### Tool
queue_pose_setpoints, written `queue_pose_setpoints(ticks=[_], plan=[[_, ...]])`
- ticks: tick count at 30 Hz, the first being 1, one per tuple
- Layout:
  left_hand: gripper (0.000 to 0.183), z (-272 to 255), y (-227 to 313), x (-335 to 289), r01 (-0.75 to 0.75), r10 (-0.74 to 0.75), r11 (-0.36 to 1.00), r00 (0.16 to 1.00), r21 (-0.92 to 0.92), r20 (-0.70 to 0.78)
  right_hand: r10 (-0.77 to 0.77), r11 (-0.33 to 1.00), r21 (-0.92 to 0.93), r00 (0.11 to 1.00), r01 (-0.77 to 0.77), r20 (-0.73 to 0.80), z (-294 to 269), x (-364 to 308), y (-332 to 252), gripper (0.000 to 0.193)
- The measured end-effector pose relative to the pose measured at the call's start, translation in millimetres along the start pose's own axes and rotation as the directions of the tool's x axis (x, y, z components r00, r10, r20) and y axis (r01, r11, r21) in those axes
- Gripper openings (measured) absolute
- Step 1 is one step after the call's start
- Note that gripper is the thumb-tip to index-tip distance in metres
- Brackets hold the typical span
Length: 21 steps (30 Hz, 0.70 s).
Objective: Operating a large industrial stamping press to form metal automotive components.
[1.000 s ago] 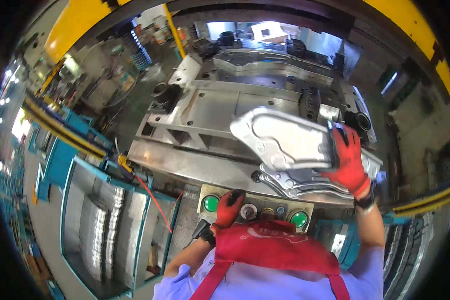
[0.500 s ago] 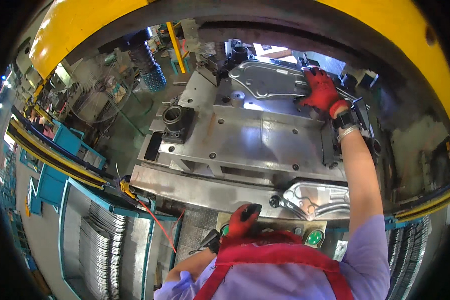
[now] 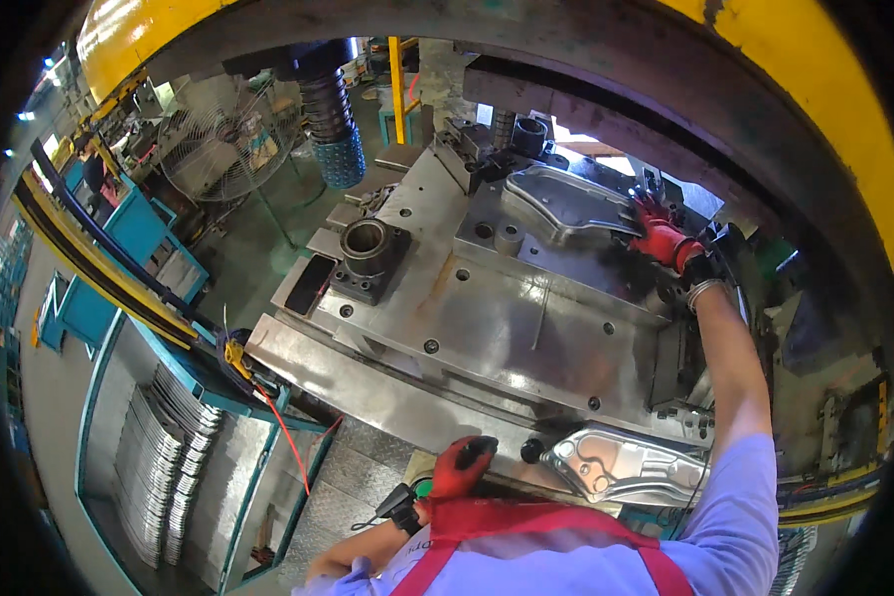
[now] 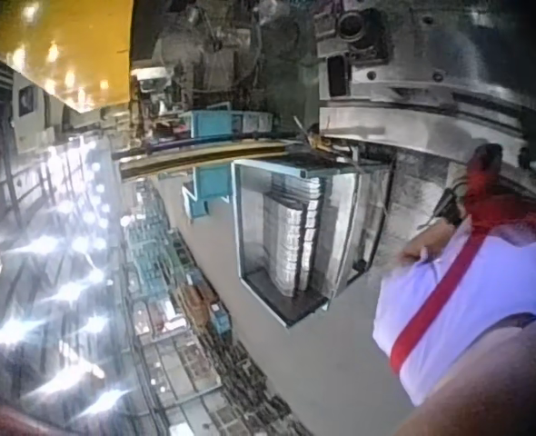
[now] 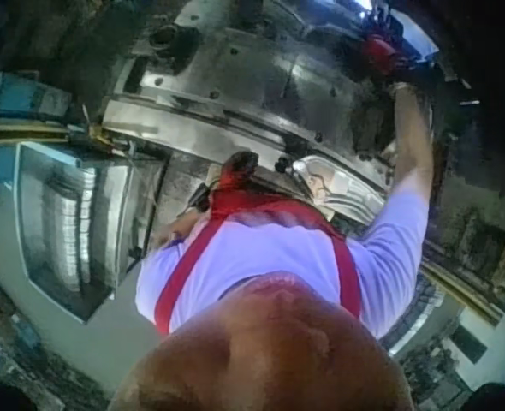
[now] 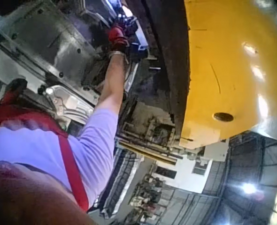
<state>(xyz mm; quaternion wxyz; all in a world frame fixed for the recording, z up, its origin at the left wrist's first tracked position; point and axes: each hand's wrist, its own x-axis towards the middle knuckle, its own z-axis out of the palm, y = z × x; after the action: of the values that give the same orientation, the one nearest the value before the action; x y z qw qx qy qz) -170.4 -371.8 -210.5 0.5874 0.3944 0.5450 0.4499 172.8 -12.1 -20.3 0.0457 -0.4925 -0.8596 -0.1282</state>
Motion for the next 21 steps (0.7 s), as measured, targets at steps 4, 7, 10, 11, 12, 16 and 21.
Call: queue_pose_setpoints(ticks=[4, 7, 10, 11, 12, 16, 21], plan=[[0.032, 0, -19, 5, -0.037, 0.035, 0.997, 0.999, -0.063, -0.03, 0.081, 0.978, 0.156, 0.945, -0.136, 0.318, -28, 14, -9, 0.093], [0.031, 1, 3, -1, -0.053, 0.052, 0.998, 0.997, -0.023, -0.056, 0.171, 0.98, 0.063, 0.957, -0.19, 0.235, -13, 3, -22, 0.093], [0.029, 3, 8, 0, -0.077, 0.072, 0.995, 0.995, -0.061, -0.076, 0.155, 0.987, 0.026, 0.978, -0.16, 0.139, -10, 0, -18, 0.094], [0.029, 3, 6, 1, -0.087, 0.08, 0.992, 0.993, -0.09, -0.081, 0.139, 0.989, 0.036, 0.98, -0.145, 0.142, -10, -2, -13, 0.094], [0.028, 1, 12, 2, -0.097, 0.089, 0.992, 0.992, -0.087, -0.086, 0.119, 0.991, 0.045, 0.982, -0.127, 0.149, -12, -2, -14, 0.095], [0.029, -7, 21, -7, -0.246, 0.243, 0.969, 0.947, 0.011, -0.209, 0.225, 0.974, -0.066, 0.891, -0.217, 0.393, -49, 12, -46, 0.094], [0.035, -52, 6, -20, -0.374, 0.499, 0.863, 0.738, 0.34, -0.455, 0.003, 0.954, 0.284, 0.948, 0.092, -0.318, -54, -88, -131, 0.062]])
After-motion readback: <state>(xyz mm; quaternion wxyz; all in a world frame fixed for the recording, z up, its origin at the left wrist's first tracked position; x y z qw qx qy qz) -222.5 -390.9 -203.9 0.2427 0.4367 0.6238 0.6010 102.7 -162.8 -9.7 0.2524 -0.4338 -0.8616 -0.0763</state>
